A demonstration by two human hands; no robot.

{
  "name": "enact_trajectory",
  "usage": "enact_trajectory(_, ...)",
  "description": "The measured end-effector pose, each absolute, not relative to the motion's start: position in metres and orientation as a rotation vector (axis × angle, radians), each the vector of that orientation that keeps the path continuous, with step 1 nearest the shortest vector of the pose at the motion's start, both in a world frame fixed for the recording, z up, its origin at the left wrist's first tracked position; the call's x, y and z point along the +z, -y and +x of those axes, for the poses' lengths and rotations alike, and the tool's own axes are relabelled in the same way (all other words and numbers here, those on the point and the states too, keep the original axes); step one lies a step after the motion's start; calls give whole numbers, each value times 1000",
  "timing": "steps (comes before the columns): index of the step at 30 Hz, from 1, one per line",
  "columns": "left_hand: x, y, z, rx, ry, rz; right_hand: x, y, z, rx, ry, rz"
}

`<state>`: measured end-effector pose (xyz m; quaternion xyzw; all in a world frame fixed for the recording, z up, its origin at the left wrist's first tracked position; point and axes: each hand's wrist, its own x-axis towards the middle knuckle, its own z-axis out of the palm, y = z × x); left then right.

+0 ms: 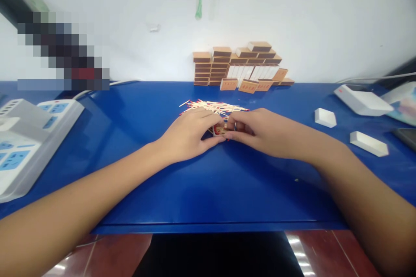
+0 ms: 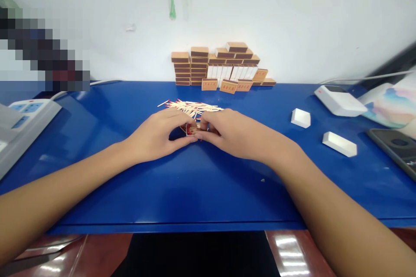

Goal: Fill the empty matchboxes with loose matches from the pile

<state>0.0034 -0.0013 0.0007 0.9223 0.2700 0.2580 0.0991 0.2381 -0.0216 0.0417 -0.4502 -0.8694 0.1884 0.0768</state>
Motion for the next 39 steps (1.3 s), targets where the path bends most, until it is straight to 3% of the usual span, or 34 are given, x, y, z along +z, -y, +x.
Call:
enact_trajectory(16, -3, 0, 1, 836, -871, 2630, 39, 14, 240, 625, 2544, -1330)
enact_trajectory(39, 3, -4, -1, 958, -996, 2551, 46, 8, 249, 454, 2398, -1285)
